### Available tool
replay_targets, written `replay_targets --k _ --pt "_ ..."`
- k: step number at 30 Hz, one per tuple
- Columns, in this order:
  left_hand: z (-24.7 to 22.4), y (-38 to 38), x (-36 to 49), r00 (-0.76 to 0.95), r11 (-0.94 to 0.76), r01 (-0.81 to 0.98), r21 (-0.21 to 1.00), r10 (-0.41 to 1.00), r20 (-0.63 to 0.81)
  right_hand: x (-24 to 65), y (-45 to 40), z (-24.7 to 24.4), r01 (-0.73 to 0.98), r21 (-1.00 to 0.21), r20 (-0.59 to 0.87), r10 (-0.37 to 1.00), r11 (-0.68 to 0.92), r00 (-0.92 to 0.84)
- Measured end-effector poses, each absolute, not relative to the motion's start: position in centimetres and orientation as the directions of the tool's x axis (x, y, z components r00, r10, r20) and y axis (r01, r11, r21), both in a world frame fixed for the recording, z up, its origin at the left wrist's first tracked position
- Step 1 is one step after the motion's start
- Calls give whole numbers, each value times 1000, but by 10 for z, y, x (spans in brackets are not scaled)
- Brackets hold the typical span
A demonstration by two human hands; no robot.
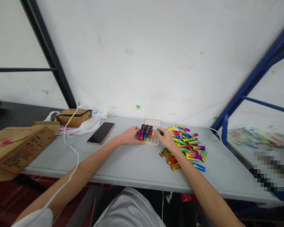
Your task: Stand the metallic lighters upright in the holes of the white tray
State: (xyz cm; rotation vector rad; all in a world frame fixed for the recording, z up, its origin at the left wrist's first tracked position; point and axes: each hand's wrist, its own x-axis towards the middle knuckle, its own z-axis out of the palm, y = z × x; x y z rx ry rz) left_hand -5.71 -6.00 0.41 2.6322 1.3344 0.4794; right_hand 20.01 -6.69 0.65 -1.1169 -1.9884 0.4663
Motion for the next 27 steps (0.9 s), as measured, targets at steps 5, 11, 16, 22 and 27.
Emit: replay_targets --k 5,11,16,22,27 --pt "5 -61 -57 553 -592 751 293 806 211 199 -73 11 534 -596 453 800 600 -394" --pt "3 -60 -58 556 -596 752 280 803 217 202 -72 13 576 -430 482 716 695 -505" --pt "4 -61 -57 562 -609 738 291 793 234 202 -70 8 614 -462 472 763 640 -441" --pt "3 -61 -57 554 -605 737 300 796 244 204 -68 8 589 -430 425 729 684 -537" --pt "2 -59 -58 559 -607 744 280 794 238 199 -70 16 728 -232 322 757 645 -568"
